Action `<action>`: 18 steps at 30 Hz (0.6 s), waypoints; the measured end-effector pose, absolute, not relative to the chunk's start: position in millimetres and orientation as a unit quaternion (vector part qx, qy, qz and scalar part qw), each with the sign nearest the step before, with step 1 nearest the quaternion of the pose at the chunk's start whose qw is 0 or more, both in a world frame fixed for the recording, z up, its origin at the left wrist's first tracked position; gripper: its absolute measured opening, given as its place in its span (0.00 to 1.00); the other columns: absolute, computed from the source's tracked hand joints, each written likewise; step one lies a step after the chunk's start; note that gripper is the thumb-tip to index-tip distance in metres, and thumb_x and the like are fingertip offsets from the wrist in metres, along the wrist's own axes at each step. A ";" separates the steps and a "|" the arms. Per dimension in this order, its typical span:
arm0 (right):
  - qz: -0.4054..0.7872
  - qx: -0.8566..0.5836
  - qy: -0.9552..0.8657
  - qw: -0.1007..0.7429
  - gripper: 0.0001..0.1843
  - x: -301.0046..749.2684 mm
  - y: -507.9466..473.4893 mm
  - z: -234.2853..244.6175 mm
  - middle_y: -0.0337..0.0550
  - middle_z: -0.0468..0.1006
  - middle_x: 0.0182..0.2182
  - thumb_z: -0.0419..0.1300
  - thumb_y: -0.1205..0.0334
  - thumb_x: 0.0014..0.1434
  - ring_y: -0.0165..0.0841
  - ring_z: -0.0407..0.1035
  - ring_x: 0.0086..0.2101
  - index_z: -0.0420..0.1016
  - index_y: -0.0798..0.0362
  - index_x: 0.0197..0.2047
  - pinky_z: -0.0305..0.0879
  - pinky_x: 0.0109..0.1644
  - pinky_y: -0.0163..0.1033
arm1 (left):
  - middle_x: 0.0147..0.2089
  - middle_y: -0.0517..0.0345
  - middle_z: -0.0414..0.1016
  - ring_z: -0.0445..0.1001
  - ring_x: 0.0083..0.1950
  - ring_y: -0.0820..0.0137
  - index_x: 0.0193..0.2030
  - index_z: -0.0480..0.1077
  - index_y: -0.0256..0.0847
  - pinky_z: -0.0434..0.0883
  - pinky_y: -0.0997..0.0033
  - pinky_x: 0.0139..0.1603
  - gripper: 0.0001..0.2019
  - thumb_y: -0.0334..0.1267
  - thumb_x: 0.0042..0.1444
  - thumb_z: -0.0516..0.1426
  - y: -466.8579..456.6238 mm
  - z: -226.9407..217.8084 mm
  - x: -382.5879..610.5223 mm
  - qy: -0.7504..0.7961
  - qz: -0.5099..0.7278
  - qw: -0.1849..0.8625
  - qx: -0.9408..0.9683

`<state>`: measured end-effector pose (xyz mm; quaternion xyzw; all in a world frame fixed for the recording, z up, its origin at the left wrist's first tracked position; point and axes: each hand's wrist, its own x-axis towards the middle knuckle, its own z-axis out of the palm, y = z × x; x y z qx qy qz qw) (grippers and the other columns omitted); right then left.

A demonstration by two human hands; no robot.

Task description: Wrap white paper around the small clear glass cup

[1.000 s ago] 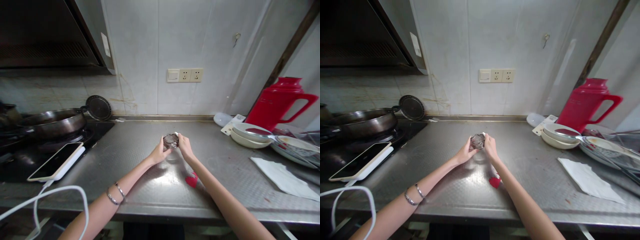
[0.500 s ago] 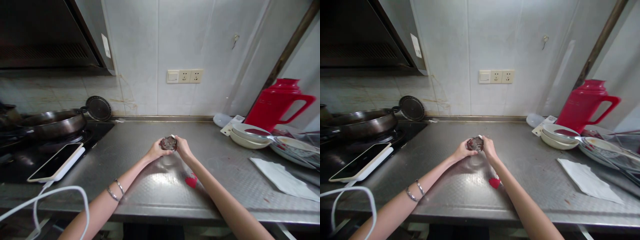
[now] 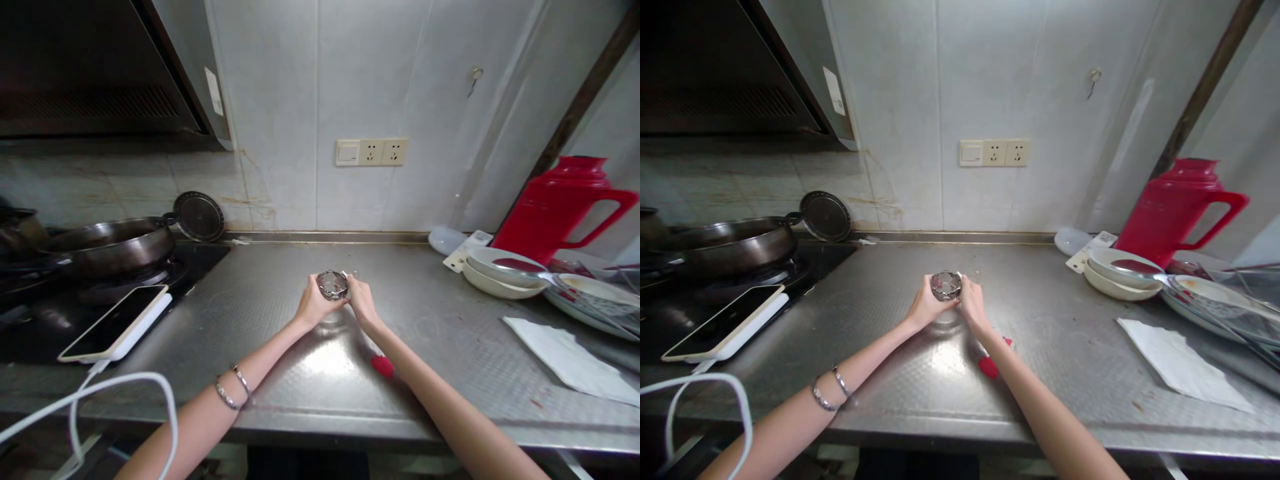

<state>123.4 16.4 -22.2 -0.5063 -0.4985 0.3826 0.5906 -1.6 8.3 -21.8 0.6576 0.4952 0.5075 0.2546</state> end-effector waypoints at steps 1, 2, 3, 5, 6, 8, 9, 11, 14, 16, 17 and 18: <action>0.383 -0.504 -0.501 0.591 0.21 122.3 15.7 -22.4 0.38 0.68 0.20 0.48 0.46 0.52 0.30 0.58 0.24 0.66 0.54 0.21 0.52 0.27 0.35 | 0.45 0.46 0.74 0.75 0.46 0.59 0.46 0.61 0.37 0.70 0.62 0.44 0.36 0.47 0.31 0.70 7.4 -22.2 -0.4 0.507 0.509 0.248 0.650; 0.381 -0.502 -0.503 0.591 0.21 121.4 15.1 -22.6 0.38 0.68 0.19 0.48 0.45 0.52 0.30 0.58 0.24 0.66 0.54 0.21 0.52 0.28 0.35 | 0.45 0.45 0.74 0.75 0.46 0.59 0.46 0.60 0.37 0.70 0.61 0.44 0.36 0.47 0.31 0.70 6.5 -22.7 0.8 0.517 0.509 0.246 0.643; 0.379 -0.502 -0.505 0.591 0.21 120.7 14.7 -22.8 0.38 0.68 0.19 0.48 0.45 0.52 0.30 0.57 0.24 0.65 0.54 0.21 0.52 0.28 0.35 | 0.45 0.45 0.74 0.75 0.46 0.59 0.46 0.60 0.37 0.70 0.61 0.44 0.35 0.46 0.32 0.69 5.8 -23.2 2.0 0.525 0.509 0.247 0.636; 0.374 -0.502 -0.509 0.590 0.21 120.2 15.0 -23.8 0.38 0.67 0.19 0.48 0.45 0.52 0.30 0.57 0.24 0.64 0.54 0.20 0.52 0.28 0.34 | 0.46 0.44 0.73 0.74 0.46 0.58 0.47 0.60 0.37 0.70 0.60 0.45 0.35 0.46 0.34 0.69 4.8 -23.8 3.8 0.531 0.511 0.257 0.625; 0.375 -0.503 -0.510 0.589 0.21 120.5 15.8 -24.9 0.38 0.67 0.19 0.49 0.45 0.51 0.30 0.57 0.24 0.64 0.54 0.20 0.52 0.28 0.34 | 0.46 0.44 0.73 0.74 0.47 0.58 0.47 0.59 0.37 0.70 0.60 0.46 0.35 0.45 0.34 0.69 4.5 -24.0 4.5 0.528 0.514 0.265 0.622; 0.388 -0.507 -0.500 0.585 0.21 122.2 18.9 -27.9 0.38 0.68 0.19 0.50 0.45 0.51 0.30 0.58 0.24 0.65 0.54 0.20 0.53 0.28 0.34 | 0.48 0.44 0.73 0.73 0.49 0.58 0.49 0.59 0.37 0.69 0.59 0.48 0.36 0.43 0.33 0.69 5.1 -24.5 4.9 0.515 0.519 0.289 0.618; 0.398 -0.509 -0.492 0.584 0.21 123.7 21.0 -29.7 0.38 0.68 0.20 0.50 0.45 0.50 0.30 0.58 0.25 0.65 0.54 0.20 0.53 0.28 0.34 | 0.49 0.44 0.72 0.73 0.50 0.58 0.51 0.58 0.37 0.69 0.59 0.50 0.38 0.42 0.33 0.70 6.0 -24.9 4.5 0.505 0.519 0.307 0.618; 0.412 -0.512 -0.477 0.583 0.20 127.2 25.6 -32.9 0.39 0.70 0.21 0.51 0.45 0.49 0.31 0.60 0.26 0.67 0.54 0.21 0.54 0.28 0.34 | 0.50 0.45 0.73 0.72 0.52 0.59 0.54 0.57 0.37 0.67 0.57 0.54 0.38 0.40 0.36 0.69 9.5 -26.1 2.4 0.470 0.510 0.359 0.624; 0.426 -0.514 -0.461 0.585 0.19 131.9 30.5 -33.9 0.40 0.71 0.22 0.52 0.46 0.48 0.32 0.62 0.27 0.67 0.54 0.22 0.56 0.29 0.34 | 0.50 0.47 0.74 0.72 0.52 0.60 0.54 0.59 0.38 0.65 0.58 0.57 0.32 0.37 0.42 0.66 17.5 -27.2 -3.1 0.402 0.486 0.439 0.640; 0.437 -0.511 -0.452 0.586 0.18 132.8 31.0 -31.6 0.40 0.71 0.22 0.51 0.46 0.48 0.32 0.62 0.27 0.68 0.53 0.23 0.57 0.28 0.34 | 0.50 0.47 0.74 0.72 0.53 0.61 0.52 0.62 0.37 0.65 0.59 0.57 0.29 0.36 0.42 0.66 23.0 -26.3 -7.1 0.364 0.478 0.468 0.648; 0.442 -0.509 -0.449 0.586 0.17 132.6 30.5 -29.9 0.40 0.70 0.22 0.51 0.47 0.48 0.32 0.62 0.27 0.68 0.53 0.23 0.58 0.28 0.34 | 0.50 0.47 0.74 0.72 0.52 0.61 0.51 0.63 0.37 0.66 0.59 0.57 0.29 0.35 0.41 0.67 25.2 -25.4 -8.8 0.350 0.477 0.476 0.650; 0.448 -0.506 -0.447 0.586 0.17 131.9 29.9 -28.2 0.40 0.70 0.22 0.51 0.47 0.48 0.32 0.62 0.26 0.68 0.53 0.24 0.58 0.28 0.34 | 0.50 0.46 0.74 0.72 0.51 0.61 0.50 0.64 0.36 0.67 0.59 0.56 0.30 0.35 0.39 0.68 26.8 -24.5 -10.1 0.341 0.476 0.483 0.651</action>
